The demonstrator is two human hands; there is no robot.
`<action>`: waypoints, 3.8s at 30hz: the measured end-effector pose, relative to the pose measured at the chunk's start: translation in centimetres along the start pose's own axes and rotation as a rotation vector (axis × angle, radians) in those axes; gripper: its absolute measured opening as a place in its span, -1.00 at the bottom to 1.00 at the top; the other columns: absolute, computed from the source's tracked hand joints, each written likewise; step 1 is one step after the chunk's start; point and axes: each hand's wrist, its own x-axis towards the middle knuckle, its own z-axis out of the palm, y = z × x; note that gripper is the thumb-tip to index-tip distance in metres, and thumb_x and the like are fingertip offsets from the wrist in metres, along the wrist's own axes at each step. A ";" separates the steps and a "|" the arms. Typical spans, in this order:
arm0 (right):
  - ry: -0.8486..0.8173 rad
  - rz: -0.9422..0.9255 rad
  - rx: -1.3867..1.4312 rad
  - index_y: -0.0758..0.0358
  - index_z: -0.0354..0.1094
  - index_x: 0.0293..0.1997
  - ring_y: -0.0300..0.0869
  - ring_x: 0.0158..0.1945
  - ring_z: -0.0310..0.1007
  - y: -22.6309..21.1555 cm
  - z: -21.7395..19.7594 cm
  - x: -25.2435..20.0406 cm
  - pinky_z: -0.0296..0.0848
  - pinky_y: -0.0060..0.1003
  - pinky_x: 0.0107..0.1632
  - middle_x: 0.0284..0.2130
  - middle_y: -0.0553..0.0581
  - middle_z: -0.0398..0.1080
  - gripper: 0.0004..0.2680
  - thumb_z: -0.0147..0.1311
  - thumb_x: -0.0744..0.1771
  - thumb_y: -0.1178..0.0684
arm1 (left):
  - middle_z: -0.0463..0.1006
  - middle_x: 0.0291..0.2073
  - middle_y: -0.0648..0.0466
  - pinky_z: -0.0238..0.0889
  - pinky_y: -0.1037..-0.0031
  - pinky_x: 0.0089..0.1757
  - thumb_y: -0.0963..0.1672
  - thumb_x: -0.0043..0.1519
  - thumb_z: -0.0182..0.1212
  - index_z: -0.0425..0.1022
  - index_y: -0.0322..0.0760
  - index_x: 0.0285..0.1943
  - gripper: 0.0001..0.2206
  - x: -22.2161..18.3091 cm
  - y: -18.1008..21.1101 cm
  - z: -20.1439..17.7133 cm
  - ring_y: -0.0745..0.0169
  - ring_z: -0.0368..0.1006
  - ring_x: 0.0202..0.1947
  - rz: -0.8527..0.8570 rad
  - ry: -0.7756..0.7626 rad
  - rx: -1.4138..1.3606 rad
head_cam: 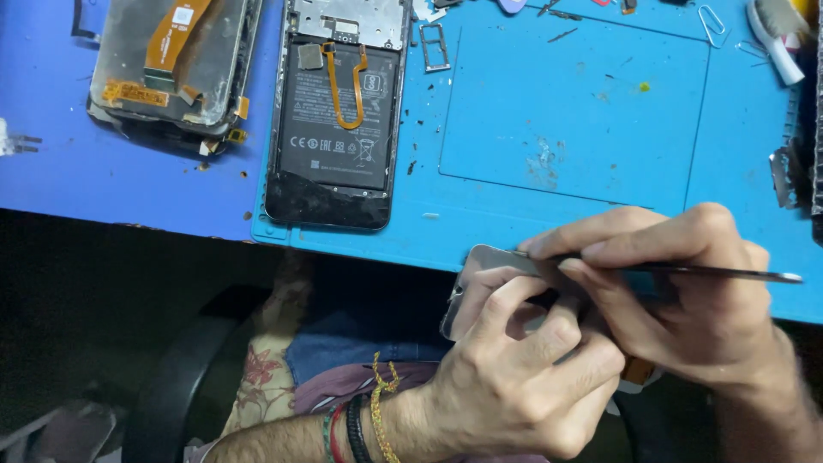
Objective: Repairing a mobile phone by replacing the screen and adjusting internal components using precision tools.
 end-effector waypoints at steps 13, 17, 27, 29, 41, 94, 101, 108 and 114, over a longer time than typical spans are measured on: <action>-0.058 0.209 -0.089 0.42 0.32 -0.36 -0.13 -0.27 0.77 -0.4 -1.2 -0.4 0.73 -0.46 -0.30 -0.18 0.35 0.62 -0.95 0.06 0.31 0.26 | 0.55 -0.14 0.00 0.36 0.08 0.03 -0.24 0.45 0.10 0.67 -0.33 -0.20 -0.78 0.0 -0.1 -0.2 -0.13 0.54 0.06 0.003 -0.023 0.034; -0.010 0.046 0.043 0.32 0.09 -0.12 0.03 -0.13 0.80 0.3 -0.5 -0.4 0.86 -0.33 -0.15 -0.19 0.48 0.56 -0.82 0.05 0.32 0.33 | 0.54 -0.18 -0.01 0.37 0.09 0.01 -0.24 0.43 0.10 0.67 -0.39 -0.19 -0.79 0.0 0.1 0.2 -0.08 0.48 -0.01 0.000 -0.004 0.026; -0.041 0.045 0.040 0.35 0.16 -0.15 0.00 -0.18 0.80 0.1 -0.2 0.1 0.84 -0.35 -0.20 -0.17 0.46 0.57 -0.89 0.04 0.33 0.30 | 0.52 -0.24 0.02 0.38 0.12 -0.02 -0.23 0.44 0.13 0.65 -0.37 -0.24 -0.79 0.2 0.1 0.3 -0.04 0.45 -0.07 -0.001 0.018 0.022; -0.030 0.099 -0.051 0.33 0.16 -0.18 -0.09 -0.23 0.79 -0.8 -1.1 -0.8 0.75 -0.43 -0.28 -0.18 0.37 0.60 -0.89 0.05 0.33 0.26 | 0.52 -0.21 0.00 0.37 0.12 0.00 -0.23 0.43 0.14 0.64 -0.37 -0.23 -0.80 0.0 0.1 0.1 -0.07 0.49 -0.03 0.013 0.005 0.033; -0.062 0.276 -0.042 0.42 0.45 -0.34 -0.09 -0.16 0.79 -0.8 -2.0 -1.1 0.75 -0.42 -0.15 -0.16 0.34 0.63 -0.93 0.05 0.31 0.27 | 0.57 -0.14 -0.01 0.35 0.13 0.01 -0.22 0.41 0.15 0.67 -0.33 -0.24 -0.80 0.0 0.0 0.1 -0.03 0.51 0.00 0.029 0.005 0.083; 0.373 0.378 -0.248 0.58 0.01 0.08 0.18 0.05 0.64 1.2 -4.4 -4.8 0.63 -0.11 0.22 -0.08 0.52 0.44 -0.90 -0.23 0.57 0.25 | 0.68 0.09 -0.04 0.52 0.33 0.17 -0.20 0.50 -0.03 0.70 -0.33 0.09 -0.71 2.0 -4.7 -0.4 0.13 0.67 0.14 0.427 -0.249 -0.111; 0.383 0.425 -0.303 0.57 0.00 0.20 0.16 0.05 0.65 1.0 -3.5 -5.1 0.57 -0.13 0.26 -0.05 0.49 0.47 -0.91 -0.18 0.60 0.33 | 0.66 0.09 -0.03 0.53 0.25 0.19 -0.23 0.48 -0.10 0.67 -0.35 0.12 -0.68 2.1 -3.7 -1.3 0.09 0.63 0.14 0.300 -0.294 -0.127; 0.338 0.537 -0.285 0.52 0.21 -0.18 0.02 -0.11 0.67 0.1 -3.3 -5.9 0.57 -0.25 0.14 -0.13 0.39 0.55 -0.88 -0.08 0.50 0.29 | 0.66 0.05 -0.17 0.49 -0.06 0.19 -0.26 0.45 -0.22 0.64 -0.46 0.10 -0.62 2.2 -4.1 -1.4 -0.07 0.65 0.12 0.242 -0.292 -0.258; 0.242 0.524 -0.276 0.51 0.30 -0.22 -0.08 -0.15 0.68 -0.4 -3.2 -5.7 0.59 -0.32 0.04 -0.19 0.29 0.58 -0.91 -0.06 0.42 0.27 | 0.67 0.04 -0.16 0.51 0.01 0.19 -0.29 0.49 -0.03 0.66 -0.49 0.07 -0.74 2.5 -4.2 -1.2 -0.03 0.65 0.11 0.215 -0.274 -0.275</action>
